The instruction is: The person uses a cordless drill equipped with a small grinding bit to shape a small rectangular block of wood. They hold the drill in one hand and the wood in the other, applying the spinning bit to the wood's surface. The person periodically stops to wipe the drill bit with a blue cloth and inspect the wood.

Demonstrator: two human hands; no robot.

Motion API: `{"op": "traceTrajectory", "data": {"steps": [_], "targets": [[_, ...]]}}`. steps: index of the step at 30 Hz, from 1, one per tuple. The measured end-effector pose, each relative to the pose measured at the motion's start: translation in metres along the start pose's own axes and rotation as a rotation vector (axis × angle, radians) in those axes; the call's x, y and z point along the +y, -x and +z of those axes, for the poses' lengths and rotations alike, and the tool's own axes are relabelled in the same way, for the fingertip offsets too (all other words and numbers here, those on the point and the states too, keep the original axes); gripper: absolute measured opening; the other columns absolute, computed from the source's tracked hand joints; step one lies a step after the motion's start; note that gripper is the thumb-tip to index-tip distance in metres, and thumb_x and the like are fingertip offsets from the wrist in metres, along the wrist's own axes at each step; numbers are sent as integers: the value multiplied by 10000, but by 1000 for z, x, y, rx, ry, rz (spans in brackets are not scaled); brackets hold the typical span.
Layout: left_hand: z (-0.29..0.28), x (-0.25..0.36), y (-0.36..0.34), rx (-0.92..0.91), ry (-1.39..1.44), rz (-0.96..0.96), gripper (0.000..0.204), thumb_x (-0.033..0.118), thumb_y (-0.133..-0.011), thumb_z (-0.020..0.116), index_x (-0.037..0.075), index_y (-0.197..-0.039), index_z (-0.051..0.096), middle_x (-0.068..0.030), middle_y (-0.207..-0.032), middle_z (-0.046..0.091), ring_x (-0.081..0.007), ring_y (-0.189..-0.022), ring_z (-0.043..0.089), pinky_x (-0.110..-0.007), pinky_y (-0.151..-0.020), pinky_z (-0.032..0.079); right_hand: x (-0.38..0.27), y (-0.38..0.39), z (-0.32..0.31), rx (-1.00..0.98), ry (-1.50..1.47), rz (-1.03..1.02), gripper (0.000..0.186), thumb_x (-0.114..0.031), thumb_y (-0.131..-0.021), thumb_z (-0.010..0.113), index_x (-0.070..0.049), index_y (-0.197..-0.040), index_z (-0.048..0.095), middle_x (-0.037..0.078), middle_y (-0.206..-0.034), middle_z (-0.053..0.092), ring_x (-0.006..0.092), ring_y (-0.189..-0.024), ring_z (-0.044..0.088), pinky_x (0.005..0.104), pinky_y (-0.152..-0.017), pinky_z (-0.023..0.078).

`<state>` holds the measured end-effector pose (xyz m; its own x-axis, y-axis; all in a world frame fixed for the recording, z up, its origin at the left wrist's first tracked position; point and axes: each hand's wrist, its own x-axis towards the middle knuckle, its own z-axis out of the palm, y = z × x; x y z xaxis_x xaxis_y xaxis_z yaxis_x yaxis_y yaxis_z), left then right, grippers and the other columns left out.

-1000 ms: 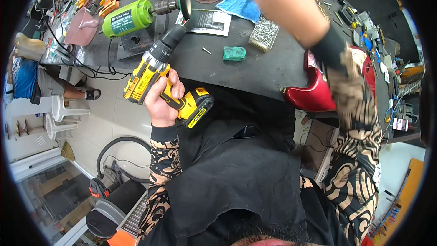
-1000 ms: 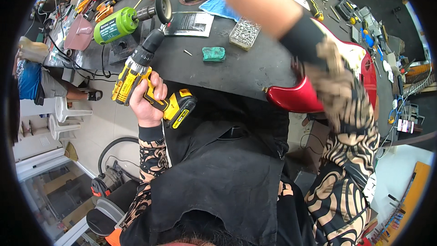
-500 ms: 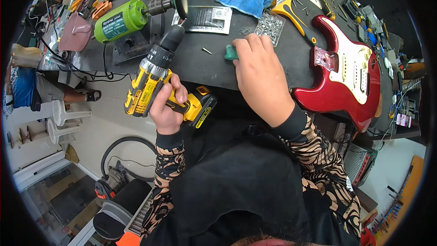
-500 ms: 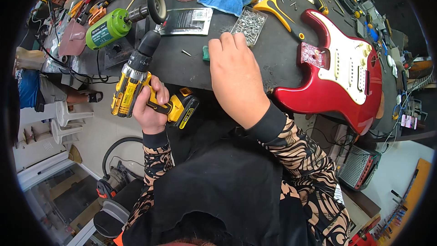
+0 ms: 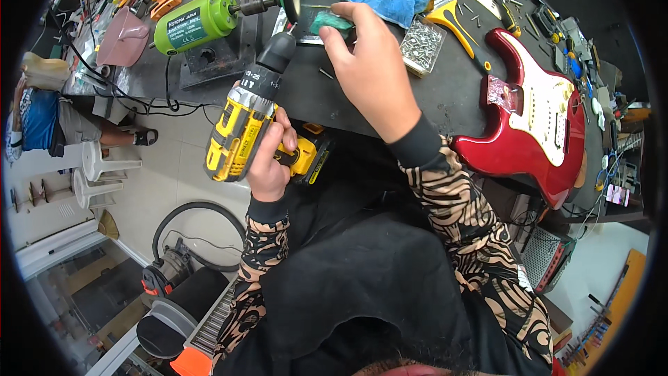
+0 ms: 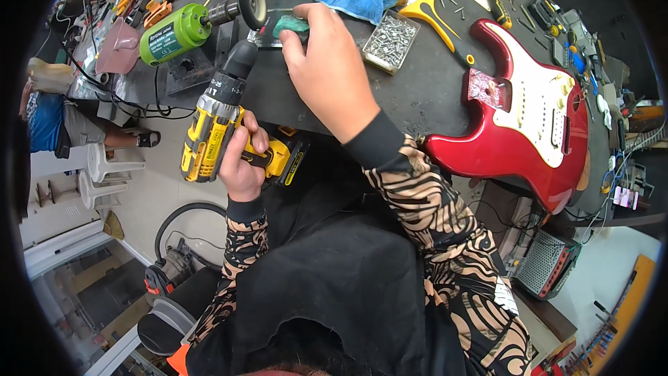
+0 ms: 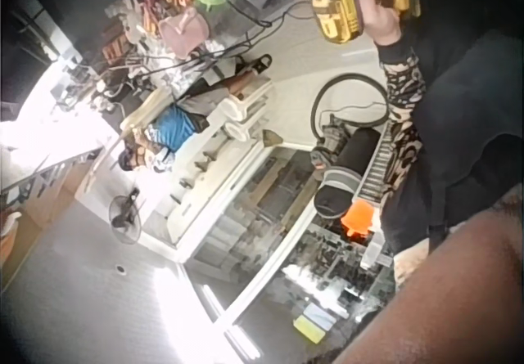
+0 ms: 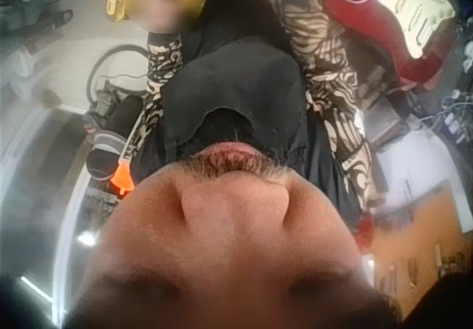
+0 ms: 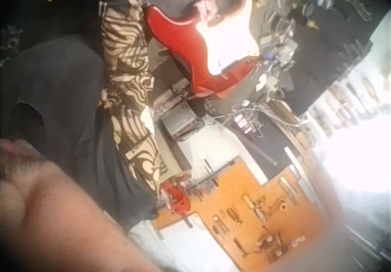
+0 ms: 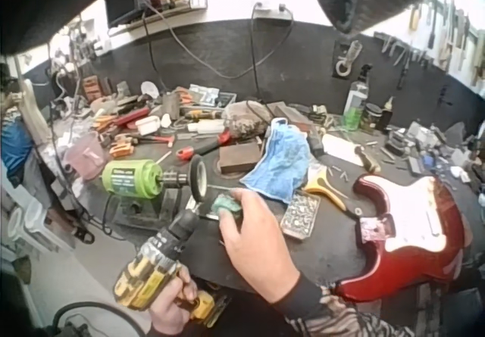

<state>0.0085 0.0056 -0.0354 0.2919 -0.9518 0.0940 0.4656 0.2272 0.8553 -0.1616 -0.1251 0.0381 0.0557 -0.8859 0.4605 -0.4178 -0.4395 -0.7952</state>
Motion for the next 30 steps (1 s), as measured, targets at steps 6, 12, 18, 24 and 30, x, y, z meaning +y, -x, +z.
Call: {"op": "traceTrajectory", "data": {"steps": [6,12,18,24,30], "targets": [[13,2,0,-35,-330,172,905,7,-999,657,80,-1774,196,-122,-1061,655,-131,-735,598,-267,-702,514,16,-5,9,145,-442,98,334,-132,-1029,788,48,-1285,671,91,-1027,748,106,-852,675,290,-743,563],[-5,-15,3,59,-559,300,796,31,-942,825,-18,-1633,432,-185,-1689,465,-290,-1439,570,-398,-1190,473,3,-9,10,120,-507,-8,332,-118,-977,854,25,-1223,683,62,-997,733,87,-810,667,264,-717,554],[1,-14,5,91,-653,309,782,76,-919,865,-8,-1596,484,-196,-1667,495,-332,-1462,562,-408,-1206,458,4,-11,16,123,-410,-105,339,-115,-955,870,26,-1202,685,76,-1011,705,111,-792,676,273,-706,563],[3,-12,2,59,-797,455,779,80,-927,866,-6,-1598,480,-199,-1668,493,-339,-1469,570,-410,-1207,469,4,-11,18,108,-367,-118,342,-112,-951,873,31,-1195,682,83,-1022,704,117,-793,688,274,-705,568],[8,-9,1,58,-884,536,767,97,-931,876,-6,-1588,494,-192,-1657,512,-329,-1456,591,-404,-1204,478,5,-12,19,120,-410,-113,326,-106,-956,870,34,-1179,678,103,-1041,723,128,-790,715,275,-705,577]]}}
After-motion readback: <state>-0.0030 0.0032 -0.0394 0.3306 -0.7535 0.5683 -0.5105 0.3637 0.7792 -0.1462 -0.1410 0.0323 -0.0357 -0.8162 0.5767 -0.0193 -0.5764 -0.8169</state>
